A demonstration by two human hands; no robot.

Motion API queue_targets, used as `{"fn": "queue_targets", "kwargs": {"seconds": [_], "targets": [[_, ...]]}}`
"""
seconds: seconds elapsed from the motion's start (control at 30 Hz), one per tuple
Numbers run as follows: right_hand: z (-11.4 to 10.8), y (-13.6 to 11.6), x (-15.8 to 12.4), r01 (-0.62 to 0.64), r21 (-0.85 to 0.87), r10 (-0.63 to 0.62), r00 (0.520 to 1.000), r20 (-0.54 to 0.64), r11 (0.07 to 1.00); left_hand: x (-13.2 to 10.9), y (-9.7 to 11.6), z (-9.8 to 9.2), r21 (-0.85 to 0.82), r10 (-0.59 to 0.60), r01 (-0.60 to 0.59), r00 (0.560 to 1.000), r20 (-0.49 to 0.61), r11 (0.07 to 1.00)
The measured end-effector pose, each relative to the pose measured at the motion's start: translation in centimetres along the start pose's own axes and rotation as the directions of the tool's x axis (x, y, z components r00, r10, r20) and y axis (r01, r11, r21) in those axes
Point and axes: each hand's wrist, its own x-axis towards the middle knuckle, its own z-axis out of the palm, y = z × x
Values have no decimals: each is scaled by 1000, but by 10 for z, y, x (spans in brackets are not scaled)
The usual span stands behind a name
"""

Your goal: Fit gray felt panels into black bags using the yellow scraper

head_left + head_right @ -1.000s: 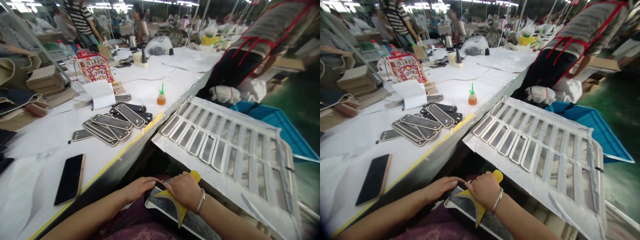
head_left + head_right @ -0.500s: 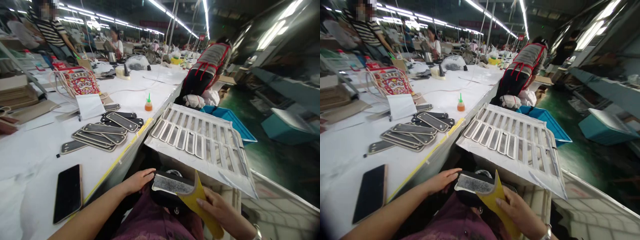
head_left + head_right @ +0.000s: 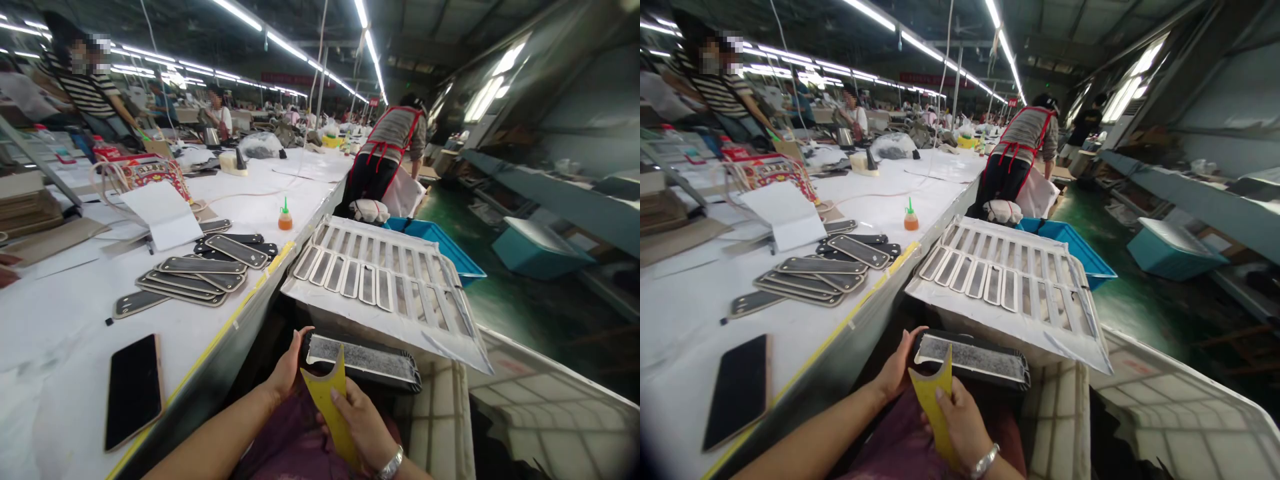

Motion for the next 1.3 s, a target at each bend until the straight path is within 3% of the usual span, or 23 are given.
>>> {"fn": "queue_targets", "kwargs": {"seconds": [0.1,0.23,0.37,0.47,0.53,0.63,0.77,1.07,1.3], "targets": [[13,6,5,-5,164,11,999,-33,987,0,-5,-2,18,69,-69,997,-17,997],[29,5,7,-52,362,84,994,-71,931,1,-10,-7,-32,75,-74,997,12,997],[40,0,9,-134,487,145,989,17,863,2,-13,-11,-140,68,-65,997,20,988],[41,0,11,-202,424,170,979,113,883,4,-15,-14,-235,-37,39,999,15,971],[39,2,14,-182,306,157,982,106,934,7,-17,-14,-262,-68,56,997,-35,963],[34,5,20,-163,174,150,985,88,971,14,-24,-11,-190,27,-65,980,-197,980],[31,5,26,-206,214,170,970,176,955,20,-32,-7,-43,95,-116,939,-332,992],[35,8,30,-295,261,236,943,236,919,20,-21,-1,124,138,-98,917,-374,987],[43,10,29,-334,290,255,926,277,897,8,2,-18,234,120,-45,942,-314,971]]}}
